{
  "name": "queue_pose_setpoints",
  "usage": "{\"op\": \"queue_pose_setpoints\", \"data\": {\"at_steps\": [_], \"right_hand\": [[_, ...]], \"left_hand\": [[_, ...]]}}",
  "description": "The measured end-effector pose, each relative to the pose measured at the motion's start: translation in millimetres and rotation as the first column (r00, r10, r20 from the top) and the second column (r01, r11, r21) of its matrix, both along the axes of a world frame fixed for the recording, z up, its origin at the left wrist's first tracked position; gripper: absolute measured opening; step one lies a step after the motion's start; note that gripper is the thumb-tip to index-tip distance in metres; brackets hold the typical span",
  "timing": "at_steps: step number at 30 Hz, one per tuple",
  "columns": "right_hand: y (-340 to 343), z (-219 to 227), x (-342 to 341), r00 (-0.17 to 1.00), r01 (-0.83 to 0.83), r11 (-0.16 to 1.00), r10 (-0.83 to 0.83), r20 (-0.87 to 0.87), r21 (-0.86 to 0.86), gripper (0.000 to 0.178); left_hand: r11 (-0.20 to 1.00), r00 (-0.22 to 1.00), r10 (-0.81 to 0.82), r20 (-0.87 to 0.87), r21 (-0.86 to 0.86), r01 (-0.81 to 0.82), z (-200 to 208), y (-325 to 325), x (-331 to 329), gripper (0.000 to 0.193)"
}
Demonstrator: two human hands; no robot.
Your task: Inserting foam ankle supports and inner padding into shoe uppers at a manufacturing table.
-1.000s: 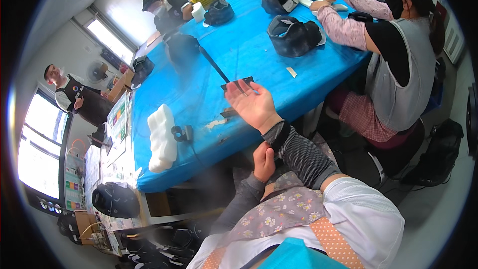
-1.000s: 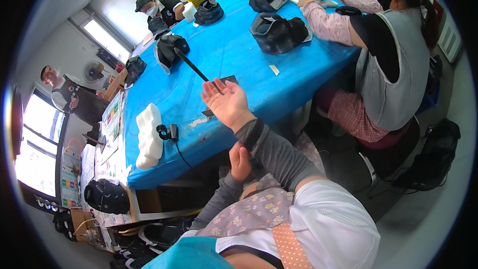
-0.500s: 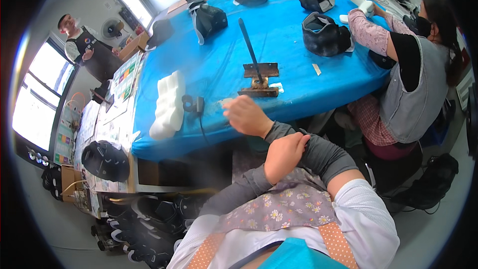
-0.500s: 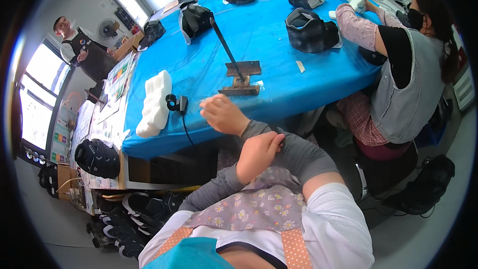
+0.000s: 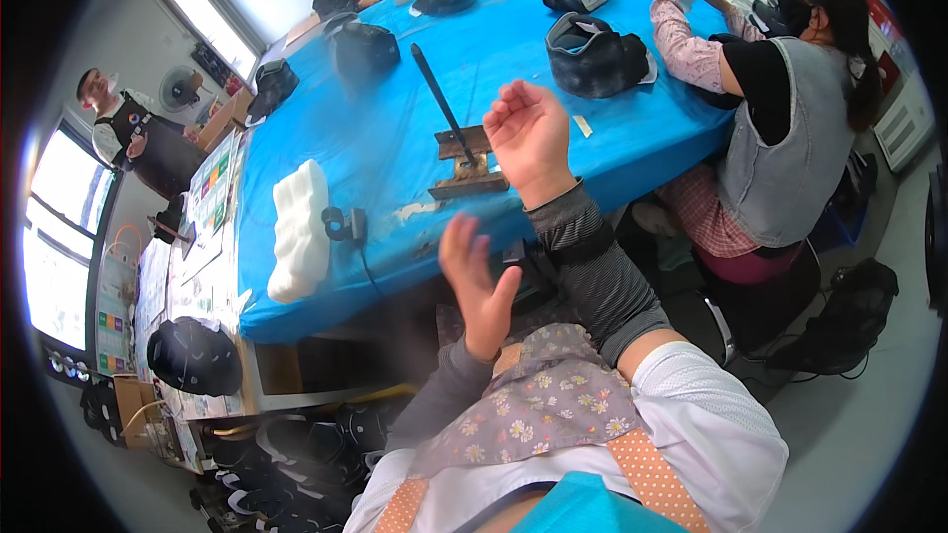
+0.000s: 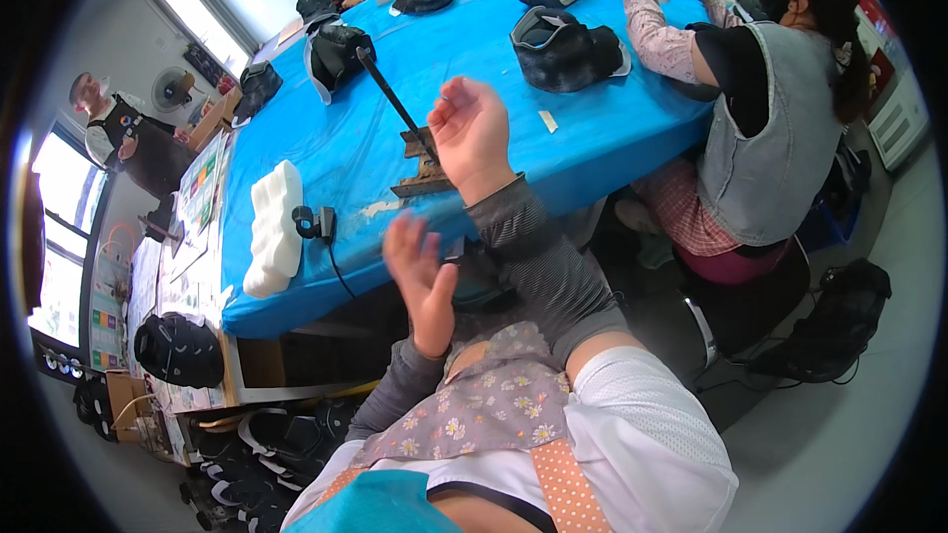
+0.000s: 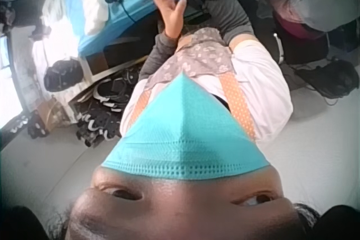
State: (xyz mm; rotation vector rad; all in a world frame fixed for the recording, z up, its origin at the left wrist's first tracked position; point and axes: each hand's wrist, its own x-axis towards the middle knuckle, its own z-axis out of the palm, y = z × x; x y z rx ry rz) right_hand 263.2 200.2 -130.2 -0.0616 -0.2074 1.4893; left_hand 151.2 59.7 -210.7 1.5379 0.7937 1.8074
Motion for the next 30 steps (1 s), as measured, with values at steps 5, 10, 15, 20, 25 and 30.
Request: {"op": "queue_pose_setpoints", "data": {"at_steps": [5, 10, 15, 20, 25, 30], "right_hand": [[-13, -3, -12, 0.999, 0.04, 0.999, -0.041, 0.033, 0.034, 0.012], [-23, -2, -15, 0.404, 0.54, 0.694, -0.711, 0.576, 0.477, 0.009], [-32, 12, -11, -0.387, 0.171, 0.09, -0.91, 0.151, 0.981, 0.007], [-31, 2, -10, -0.02, 0.436, 0.419, -0.881, 0.473, 0.797, 0.005], [-42, 1, -11, 0.415, 0.392, 0.769, -0.637, 0.65, 0.504, 0.019], [-47, -1, -19, 0.433, 0.387, 0.792, -0.608, 0.666, 0.472, 0.018]], "left_hand": [[0.691, 0.842, -0.41, 0.35, -0.483, 0.537, -4, -18, 25, 0.064], [0.654, 0.84, -0.376, 0.391, -0.53, 0.539, 11, -32, 31, 0.053], [0.665, 0.905, -0.261, 0.337, -0.616, 0.422, 13, -42, 34, 0.049], [0.628, 0.838, -0.345, 0.424, -0.559, 0.541, -11, -28, 28, 0.053], [0.85, 0.879, -0.406, 0.25, -0.251, 0.464, 14, -13, 17, 0.046], [0.935, 0.904, -0.352, -0.241, -0.127, 0.33, 26, 17, -8, 0.024]]}}
